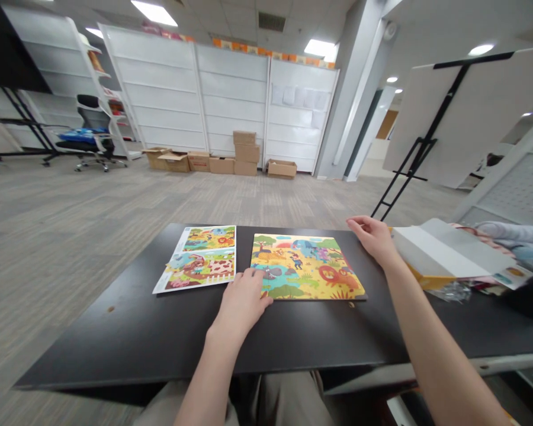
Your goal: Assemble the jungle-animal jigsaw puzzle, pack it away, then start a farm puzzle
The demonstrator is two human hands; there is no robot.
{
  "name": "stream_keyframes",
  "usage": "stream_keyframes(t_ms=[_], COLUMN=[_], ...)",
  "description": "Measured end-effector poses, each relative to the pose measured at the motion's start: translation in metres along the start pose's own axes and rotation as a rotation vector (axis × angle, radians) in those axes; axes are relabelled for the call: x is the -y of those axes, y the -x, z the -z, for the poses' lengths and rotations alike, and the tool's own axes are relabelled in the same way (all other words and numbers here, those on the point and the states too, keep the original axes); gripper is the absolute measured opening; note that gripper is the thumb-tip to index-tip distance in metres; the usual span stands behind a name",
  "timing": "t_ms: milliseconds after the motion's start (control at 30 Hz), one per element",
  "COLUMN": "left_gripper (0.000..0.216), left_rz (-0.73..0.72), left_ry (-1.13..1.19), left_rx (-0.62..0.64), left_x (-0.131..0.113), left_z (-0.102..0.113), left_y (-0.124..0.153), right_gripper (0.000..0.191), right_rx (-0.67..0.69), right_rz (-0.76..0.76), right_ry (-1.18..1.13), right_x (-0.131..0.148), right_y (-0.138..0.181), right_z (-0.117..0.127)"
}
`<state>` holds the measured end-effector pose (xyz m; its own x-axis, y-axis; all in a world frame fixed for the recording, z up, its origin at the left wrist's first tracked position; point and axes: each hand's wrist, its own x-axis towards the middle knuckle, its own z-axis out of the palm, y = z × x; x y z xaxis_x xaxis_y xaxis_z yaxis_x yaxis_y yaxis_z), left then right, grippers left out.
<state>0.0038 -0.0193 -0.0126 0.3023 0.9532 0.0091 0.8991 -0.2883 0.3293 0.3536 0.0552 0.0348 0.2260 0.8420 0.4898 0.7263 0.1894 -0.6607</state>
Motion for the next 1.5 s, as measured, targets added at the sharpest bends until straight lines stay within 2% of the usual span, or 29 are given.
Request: stream_keyframes(t_ms=[167, 300, 400, 500, 600, 733, 933, 1100, 1200, 1300, 1400, 1500], left_gripper=[0.043, 0.044, 0.047, 0.051, 0.052, 0.048, 0.037, 0.035, 0.040, 0.042, 0.051, 0.057], left_rz=[-0.007, -0.043, -0.058, -0.082, -0.063, 0.002, 0.084, 0.073, 0.010, 0.025, 0.163, 0.400], left_ry=[0.122, 0.173, 0.196, 0.260, 0.337, 0.317, 0.189, 0.258, 0.331, 0.188, -0.020, -0.114], left_rx=[-0.007, -0.032, -0.050, -0.050, -0.015, -0.002, -0.079, -0.107, -0.116, -0.253, -0.271, -0.220], left_x=[0.013, 0.023, 0.029, 0.036, 0.043, 0.043, 0.029, 0.030, 0.047, 0.083, 0.128, 0.161], left_z=[-0.006, -0.010, -0.011, -0.009, -0.008, -0.008, -0.013, -0.019, -0.007, 0.017, 0.031, 0.026], left_y=[-0.008, -0.013, -0.014, -0.011, -0.007, -0.001, 0.011, 0.015, 0.011, 0.003, -0.006, -0.013], right_gripper=[0.047, 0.053, 0.053, 0.052, 0.060, 0.065, 0.060, 0.055, 0.057, 0.056, 0.052, 0.049], right_rx=[0.043, 0.079, 0.146, 0.268, 0.256, 0.223, 0.184, 0.157, 0.153, 0.152, 0.141, 0.127], right_rz=[0.019, -0.056, -0.138, -0.170, -0.115, -0.037, -0.091, -0.110, -0.118, -0.130, -0.151, -0.163], right_ry=[0.190, 0.153, 0.049, -0.042, 0.058, 0.170, 0.172, 0.102, 0.063, 0.003, -0.052, -0.080], right_x=[0.000, -0.023, -0.043, -0.052, -0.050, -0.046, -0.059, -0.070, -0.072, -0.069, -0.061, -0.055], right_y=[0.021, 0.064, 0.105, 0.139, 0.158, 0.163, 0.159, 0.158, 0.158, 0.158, 0.158, 0.157], right_z=[0.061, 0.082, 0.076, 0.055, 0.034, 0.022, 0.021, 0.020, 0.020, 0.021, 0.024, 0.025])
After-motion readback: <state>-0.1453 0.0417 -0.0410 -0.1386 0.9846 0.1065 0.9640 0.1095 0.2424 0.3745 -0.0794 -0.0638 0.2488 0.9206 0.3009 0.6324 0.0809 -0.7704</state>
